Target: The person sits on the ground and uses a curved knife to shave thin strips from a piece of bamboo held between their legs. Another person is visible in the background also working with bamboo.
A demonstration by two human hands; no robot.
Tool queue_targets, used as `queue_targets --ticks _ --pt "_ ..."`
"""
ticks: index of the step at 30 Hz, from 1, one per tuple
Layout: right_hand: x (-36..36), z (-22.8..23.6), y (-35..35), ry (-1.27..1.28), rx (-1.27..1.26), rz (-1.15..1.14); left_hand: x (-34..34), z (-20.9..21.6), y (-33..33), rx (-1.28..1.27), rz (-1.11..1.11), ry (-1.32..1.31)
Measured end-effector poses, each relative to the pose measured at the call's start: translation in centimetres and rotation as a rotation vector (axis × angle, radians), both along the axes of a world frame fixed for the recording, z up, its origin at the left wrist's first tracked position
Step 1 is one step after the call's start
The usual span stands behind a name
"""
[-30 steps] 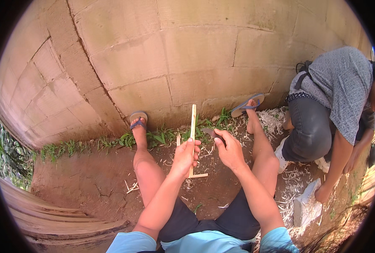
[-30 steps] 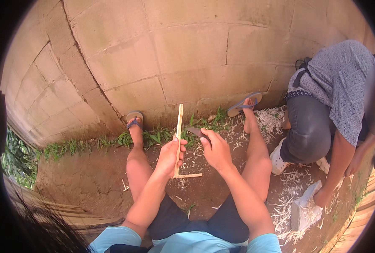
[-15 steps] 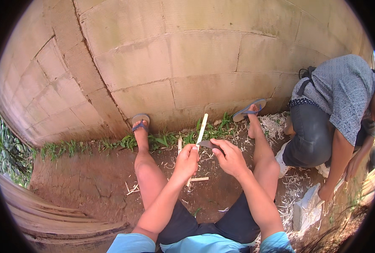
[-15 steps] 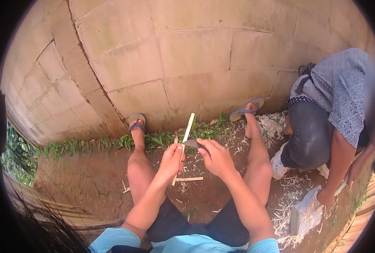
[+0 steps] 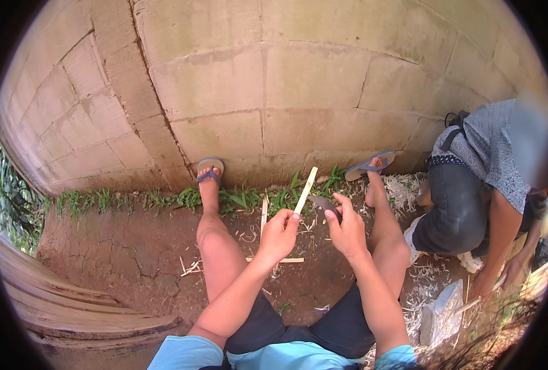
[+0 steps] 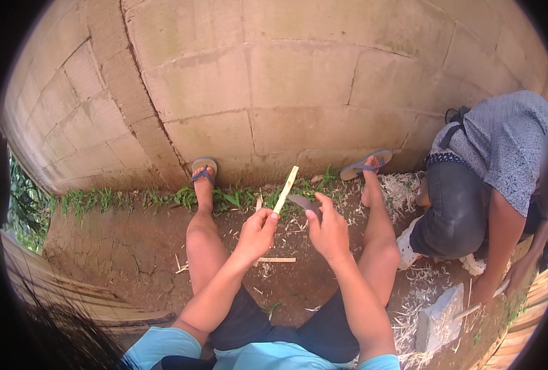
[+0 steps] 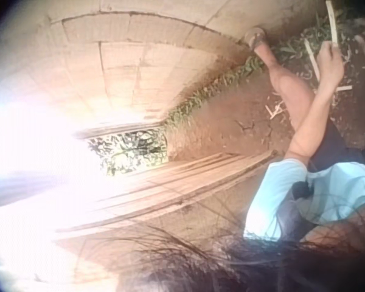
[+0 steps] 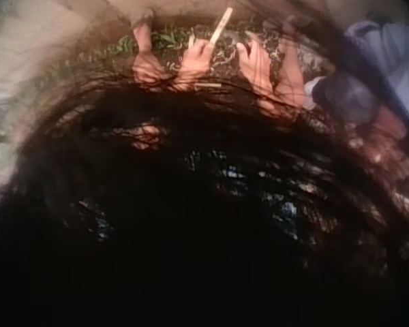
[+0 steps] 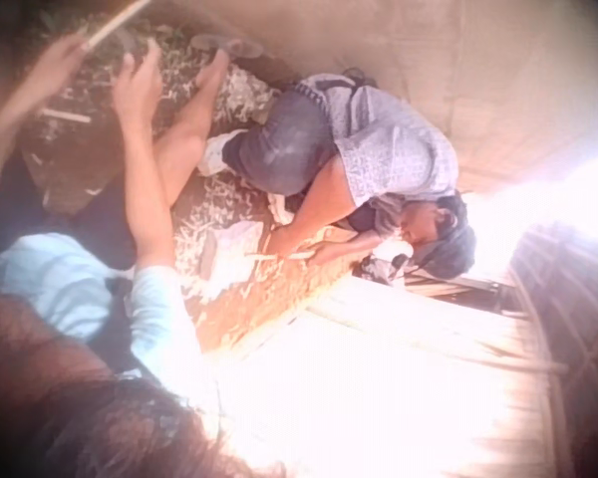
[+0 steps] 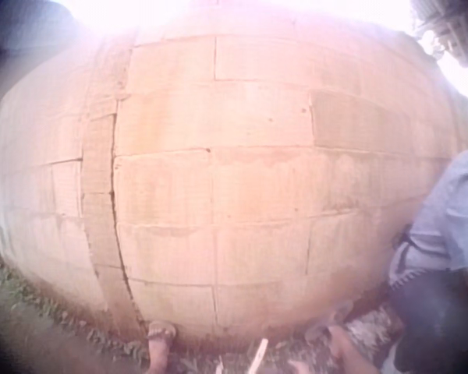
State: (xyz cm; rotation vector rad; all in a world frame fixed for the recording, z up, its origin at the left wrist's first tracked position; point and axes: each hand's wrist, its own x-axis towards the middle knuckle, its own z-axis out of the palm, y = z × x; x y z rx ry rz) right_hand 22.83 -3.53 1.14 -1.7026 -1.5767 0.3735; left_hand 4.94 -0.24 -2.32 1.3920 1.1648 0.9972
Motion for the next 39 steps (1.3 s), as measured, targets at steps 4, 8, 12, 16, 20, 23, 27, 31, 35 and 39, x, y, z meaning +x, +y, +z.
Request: queue_targets --ticks 4,8,12,16,20,23,27,31,35,39 --pt "0.7 0.7 0.2 0.032 -0.036 -0.075 -0.3 1.0 -0.3 0.007 -0.006 0.053" --pt "1.5 0.3 0.2 0.042 -0.05 -0.105 -0.3 -0.2 0.1 -0.026 0.011 0.01" --pt "1.7 0.4 0.3 0.045 -0.055 -0.13 -0.3 -0.4 0.3 -0.039 -0.007 0.015" --pt "1.8 0.5 0.0 0.074 -0.075 -0.096 -0.1 0.2 -0.1 -0.061 -0.007 -0.015" --pt "1.6 0.2 0.0 0.076 -0.049 -0.058 -0.1 -1.0 0.2 0.035 -0.005 0.013" --pt "1.7 0.3 0.0 0.075 -0.031 -0.059 0.1 -0.3 0.0 0.096 -0.023 0.048" --pt "1.5 0.8 -0.1 0.084 -0.062 -0.052 0.1 -0.4 0.1 0.042 -0.07 -0.036" --pt "1.1 0.2 -0.1 0.047 -0.008 -0.03 0.0 1.2 -0.7 -0.105 -0.069 -0.105" --pt "0.9 -0.1 0.2 0.049 -0.014 -0.02 -0.3 2.2 -0.8 -0.184 -0.067 -0.125" --pt "2.0 0.9 -0.5 0.093 -0.051 -0.064 1.1 2.9 -0.7 -0.205 -0.116 -0.135"
